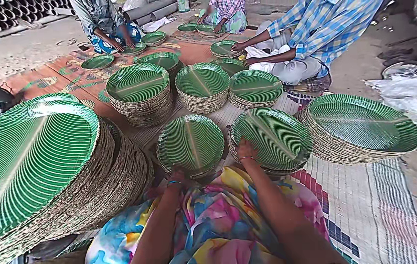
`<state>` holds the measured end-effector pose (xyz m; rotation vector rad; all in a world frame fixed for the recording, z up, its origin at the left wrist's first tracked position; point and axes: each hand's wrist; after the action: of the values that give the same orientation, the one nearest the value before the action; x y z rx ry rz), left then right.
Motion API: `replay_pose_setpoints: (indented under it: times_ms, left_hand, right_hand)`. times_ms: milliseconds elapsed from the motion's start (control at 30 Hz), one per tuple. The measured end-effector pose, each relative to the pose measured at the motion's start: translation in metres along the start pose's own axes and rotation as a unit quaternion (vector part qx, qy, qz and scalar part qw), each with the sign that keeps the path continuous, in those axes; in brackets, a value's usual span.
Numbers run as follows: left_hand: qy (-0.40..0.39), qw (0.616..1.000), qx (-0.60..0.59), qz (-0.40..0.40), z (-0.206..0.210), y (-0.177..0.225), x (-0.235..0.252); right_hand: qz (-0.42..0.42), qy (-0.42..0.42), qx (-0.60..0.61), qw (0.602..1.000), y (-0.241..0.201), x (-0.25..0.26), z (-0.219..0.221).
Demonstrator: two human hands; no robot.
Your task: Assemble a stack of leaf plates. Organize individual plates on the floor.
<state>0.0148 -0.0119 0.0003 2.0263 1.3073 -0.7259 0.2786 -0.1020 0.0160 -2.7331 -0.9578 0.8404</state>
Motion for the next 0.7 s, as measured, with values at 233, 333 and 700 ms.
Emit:
replay_pose_setpoints:
  times_ms: [233, 333, 700]
  left_hand:
    - [0.001, 1.0, -0.012, 0.001, 0.002, -0.002, 0.003]
    - [0.004, 1.0, -0.017, 0.003, 0.002, -0.004, 0.005]
    - [0.142, 0.987, -0.073, -0.028, 0.004, 0.005, -0.008]
  right_hand:
    - [0.014, -0.023, -0.064, 0.998, -0.022, -0.011, 0.012]
    - [0.013, 0.018, -0.042, 0.999, -0.014, -0.011, 0.009]
    - [-0.37, 0.228, -0.025, 0.9, -0.068, -0.049, 0.03]
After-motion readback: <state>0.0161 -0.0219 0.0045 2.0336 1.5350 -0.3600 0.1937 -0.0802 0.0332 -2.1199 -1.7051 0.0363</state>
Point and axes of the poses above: each hand's wrist, its own x-axis towards the middle knuckle, its own z-axis out of the palm, y = z × x, and after that the axes turned 10 degrees about -y, right-handed
